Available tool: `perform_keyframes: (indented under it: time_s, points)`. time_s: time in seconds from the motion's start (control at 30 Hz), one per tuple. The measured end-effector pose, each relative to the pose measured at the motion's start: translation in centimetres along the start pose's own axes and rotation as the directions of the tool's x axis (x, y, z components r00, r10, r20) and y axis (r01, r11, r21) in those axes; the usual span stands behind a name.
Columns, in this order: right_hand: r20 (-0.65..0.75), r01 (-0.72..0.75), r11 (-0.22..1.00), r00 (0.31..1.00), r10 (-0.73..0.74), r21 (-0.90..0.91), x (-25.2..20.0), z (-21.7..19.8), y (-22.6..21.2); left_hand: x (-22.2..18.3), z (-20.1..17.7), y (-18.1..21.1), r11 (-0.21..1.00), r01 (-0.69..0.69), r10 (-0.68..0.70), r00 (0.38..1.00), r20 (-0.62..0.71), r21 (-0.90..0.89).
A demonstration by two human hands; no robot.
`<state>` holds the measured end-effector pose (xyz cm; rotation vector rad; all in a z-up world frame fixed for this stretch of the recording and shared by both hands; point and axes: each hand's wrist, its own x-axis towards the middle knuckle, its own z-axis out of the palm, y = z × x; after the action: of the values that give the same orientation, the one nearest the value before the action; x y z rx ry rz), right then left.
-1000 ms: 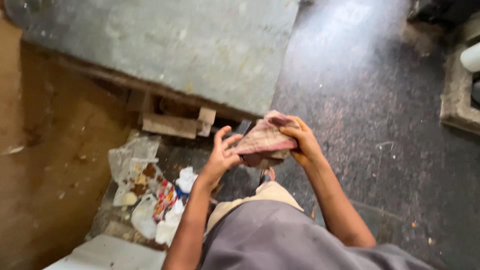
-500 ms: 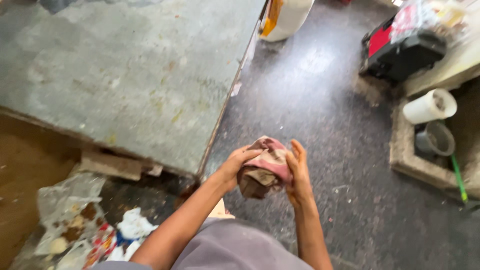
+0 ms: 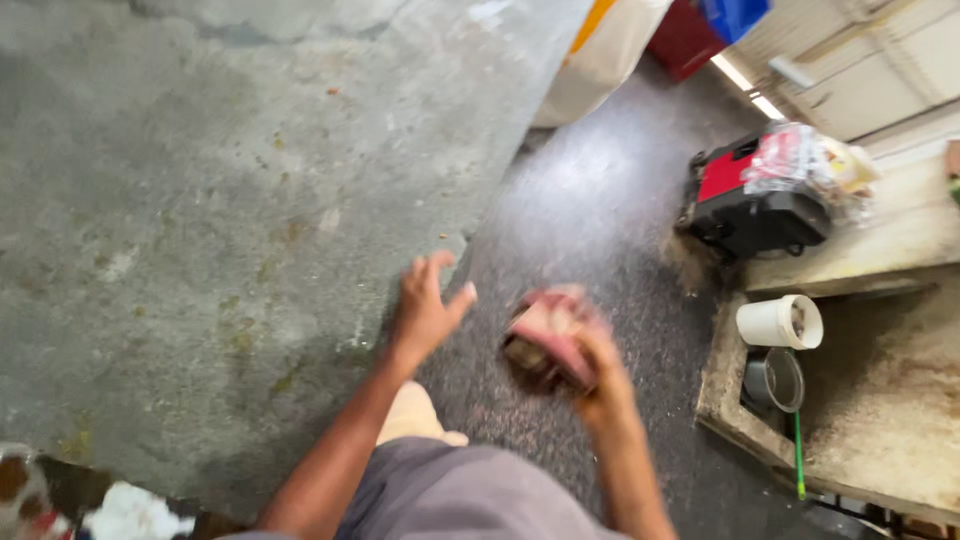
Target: The person places metal trays onto a large oven, gathers plastic wrapping and dough from a floor area, wipes down a stone countertop by hand with a cloth, and scrapes debris from the surface using a long blade.
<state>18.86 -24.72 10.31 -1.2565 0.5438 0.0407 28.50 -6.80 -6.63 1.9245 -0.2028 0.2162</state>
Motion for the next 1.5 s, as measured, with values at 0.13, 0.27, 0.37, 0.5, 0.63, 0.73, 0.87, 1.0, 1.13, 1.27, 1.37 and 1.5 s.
perform_keyframes:
  time_s: [0.13, 0.27, 0.37, 0.5, 0.63, 0.73, 0.87, 1.0, 1.13, 1.27, 1.37, 1.5]
  points:
    - [0.187, 0.215, 0.964, 0.965, -0.184, -0.156, 9.7, 2.5, -7.5, 7.8, -5.0, -4.4, 0.987, 0.161, -0.160, 0.956, -0.246, -0.016]
    - [0.149, 0.336, 0.910, 0.940, -0.307, -0.245, 21.9, 1.5, -11.9, 10.2, -10.9, -5.8, 0.963, 0.255, -0.269, 0.880, -0.391, -0.088]
    - [0.437, 0.479, 0.846, 0.829, -0.348, -0.235, 32.3, 1.5, -14.8, 8.6, -14.4, -5.6, 0.940, 0.332, -0.331, 0.832, -0.445, -0.077]
    - [0.669, 0.638, 0.587, 0.714, -0.207, -0.498, 45.2, 4.4, -16.2, 3.8, -16.6, -3.3, 0.876, 0.469, -0.444, 0.688, -0.574, -0.115]
    - [0.783, 0.809, 0.052, 0.580, -0.225, -0.585, 51.1, 8.4, -6.8, -0.6, -15.2, 0.6, 0.774, 0.591, -0.568, 0.492, -0.660, -0.225]
    - [0.725, 0.705, -0.254, 0.518, -0.453, -0.662, 44.7, 9.8, 3.0, -1.1, -12.6, 2.9, 0.711, 0.671, -0.595, 0.414, -0.689, -0.212]
    - [0.985, 0.957, -0.251, -0.121, 0.123, 0.149, 28.8, 6.2, 8.3, 2.2, -6.5, 5.2, 0.742, 0.627, -0.557, 0.381, -0.738, -0.237]
    - [0.942, 0.923, 0.214, -0.334, 0.027, 0.321, 32.9, 2.9, 1.8, 8.8, -0.4, 8.7, 0.818, 0.574, -0.437, 0.561, -0.703, -0.050]
    - [0.956, 0.998, 0.047, 0.060, -0.287, -0.049, 50.6, -1.9, -9.4, 15.2, 3.5, 10.8, 0.834, 0.512, -0.292, 0.725, -0.624, 0.206]
    - [0.264, 0.426, 0.266, 0.837, -0.480, -0.865, 64.1, -9.6, -19.6, 20.7, 7.0, 9.1, 0.858, 0.495, -0.339, 0.746, -0.573, 0.136]
    - [0.225, 0.437, 0.286, 0.802, -0.554, -0.852, 67.7, -12.1, -22.3, 25.5, 9.5, 6.9, 0.876, 0.463, -0.322, 0.772, -0.547, 0.138]
    - [0.750, 0.895, 0.320, 0.438, -0.496, -0.311, 66.8, -10.0, -22.9, 33.8, 13.9, 4.2, 0.903, 0.419, -0.332, 0.820, -0.467, 0.092]
